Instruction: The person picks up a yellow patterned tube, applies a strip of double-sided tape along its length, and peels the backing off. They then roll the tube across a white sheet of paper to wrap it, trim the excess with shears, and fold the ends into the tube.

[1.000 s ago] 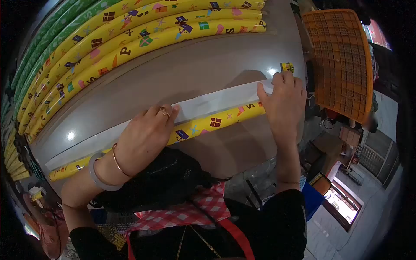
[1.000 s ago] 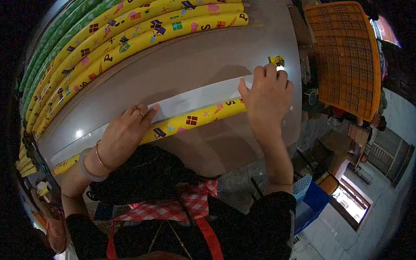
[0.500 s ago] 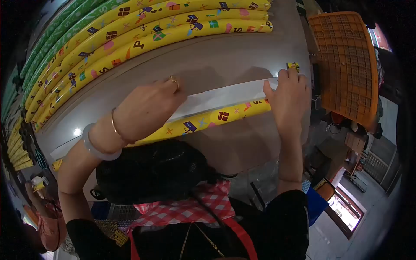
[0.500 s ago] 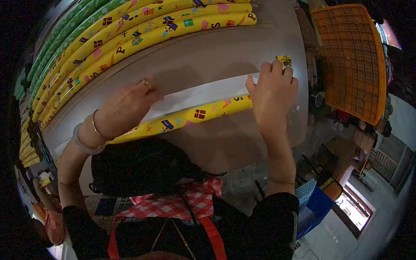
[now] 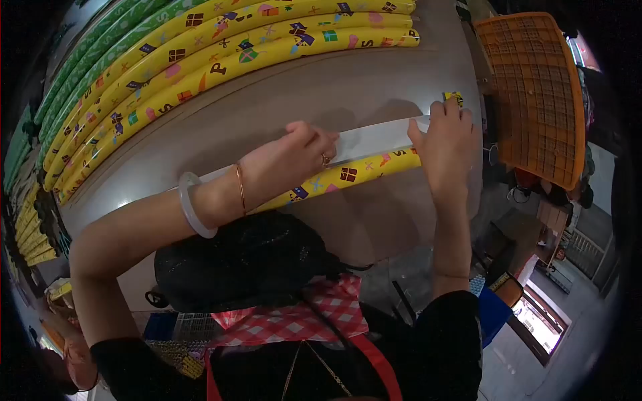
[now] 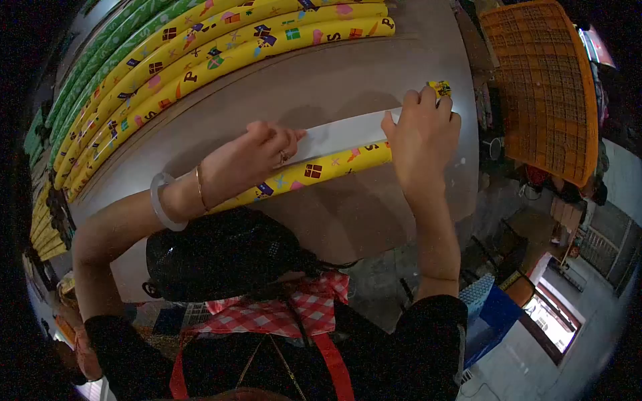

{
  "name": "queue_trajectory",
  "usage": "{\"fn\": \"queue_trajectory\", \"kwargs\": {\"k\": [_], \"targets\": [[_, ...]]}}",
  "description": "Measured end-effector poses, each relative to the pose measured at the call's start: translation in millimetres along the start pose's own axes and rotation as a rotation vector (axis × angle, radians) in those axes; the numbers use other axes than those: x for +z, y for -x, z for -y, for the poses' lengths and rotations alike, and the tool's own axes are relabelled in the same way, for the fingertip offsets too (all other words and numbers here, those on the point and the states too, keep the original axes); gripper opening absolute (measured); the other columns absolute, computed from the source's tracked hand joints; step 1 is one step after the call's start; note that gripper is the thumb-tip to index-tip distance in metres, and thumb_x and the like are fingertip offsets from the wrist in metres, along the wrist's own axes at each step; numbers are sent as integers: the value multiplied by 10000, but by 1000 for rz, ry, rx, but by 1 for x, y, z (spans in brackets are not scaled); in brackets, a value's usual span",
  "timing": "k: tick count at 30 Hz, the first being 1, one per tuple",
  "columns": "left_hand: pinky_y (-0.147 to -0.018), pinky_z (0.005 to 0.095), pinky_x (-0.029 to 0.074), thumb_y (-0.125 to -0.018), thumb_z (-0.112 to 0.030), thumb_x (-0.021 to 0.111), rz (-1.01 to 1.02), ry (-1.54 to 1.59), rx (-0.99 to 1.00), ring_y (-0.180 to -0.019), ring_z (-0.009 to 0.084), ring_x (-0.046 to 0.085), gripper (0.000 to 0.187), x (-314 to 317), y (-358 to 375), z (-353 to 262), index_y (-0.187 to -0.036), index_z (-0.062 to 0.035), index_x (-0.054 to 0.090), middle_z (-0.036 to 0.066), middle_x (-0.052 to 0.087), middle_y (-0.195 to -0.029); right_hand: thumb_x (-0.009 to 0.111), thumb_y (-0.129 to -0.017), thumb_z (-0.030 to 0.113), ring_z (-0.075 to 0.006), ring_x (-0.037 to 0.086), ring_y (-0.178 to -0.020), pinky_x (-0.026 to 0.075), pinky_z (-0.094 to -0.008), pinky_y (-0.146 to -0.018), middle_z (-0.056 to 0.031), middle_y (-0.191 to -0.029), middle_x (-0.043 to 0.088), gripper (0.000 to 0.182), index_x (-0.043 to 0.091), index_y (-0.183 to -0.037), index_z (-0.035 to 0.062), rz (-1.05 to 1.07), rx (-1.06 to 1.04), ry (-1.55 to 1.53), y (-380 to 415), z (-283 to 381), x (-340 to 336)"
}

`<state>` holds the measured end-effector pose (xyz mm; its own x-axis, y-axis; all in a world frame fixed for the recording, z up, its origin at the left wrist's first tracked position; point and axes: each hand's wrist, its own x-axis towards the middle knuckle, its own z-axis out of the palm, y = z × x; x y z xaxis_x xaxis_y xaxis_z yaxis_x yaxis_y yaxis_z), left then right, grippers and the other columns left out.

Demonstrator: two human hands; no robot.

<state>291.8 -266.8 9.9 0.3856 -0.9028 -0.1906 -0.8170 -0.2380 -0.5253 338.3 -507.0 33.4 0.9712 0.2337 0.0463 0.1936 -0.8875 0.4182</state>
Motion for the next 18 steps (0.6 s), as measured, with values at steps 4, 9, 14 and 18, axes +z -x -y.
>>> {"fn": "queue_trajectory", "kwargs": {"k": [4, 9, 14, 18], "targets": [[-672, 279, 358, -828, -61, 433, 30, -358, -10, -943, 174, 397, 531, 9, -5, -9, -1352, -25, 350, 50, 425, -958, 667, -726, 304, -233, 524, -915, 419, -351, -722, -72, -935, 562, 290, 617, -878, 62, 12, -5, 23, 0, 1, -4], [-690, 297, 407, -732, 25, 561, -130, -437, 54, -930, 185, 424, 609, 30, -6, -5, -1309, -5, 367, 60, 407, -1017, 654, -731, 314, -230, 522, -917, 418, -352, -714, -66, -944, 565, 291, 614, -875, 64, -18, -22, 47, 0, -1, 1], [-777, 284, 355, -817, -104, 502, -156, -207, 41, -946, 150, 374, 595, 35, 12, -2, -1370, -29, 295, 49, 400, -1040, 646, -739, 318, -232, 520, -918, 415, -357, -710, -71, -946, 562, 297, 615, -881, 59, -1, -7, -2, 0, 0, 0], [-784, 249, 378, -832, -125, 474, -137, 41, 41, -920, 147, 425, 523, 23, 36, 7, -1331, -17, 366, 35, 448, -973, 644, -738, 320, -232, 520, -916, 413, -362, -707, -67, -934, 558, 296, 617, -879, 61, 16, 0, -27, 0, -1, 3]]}}
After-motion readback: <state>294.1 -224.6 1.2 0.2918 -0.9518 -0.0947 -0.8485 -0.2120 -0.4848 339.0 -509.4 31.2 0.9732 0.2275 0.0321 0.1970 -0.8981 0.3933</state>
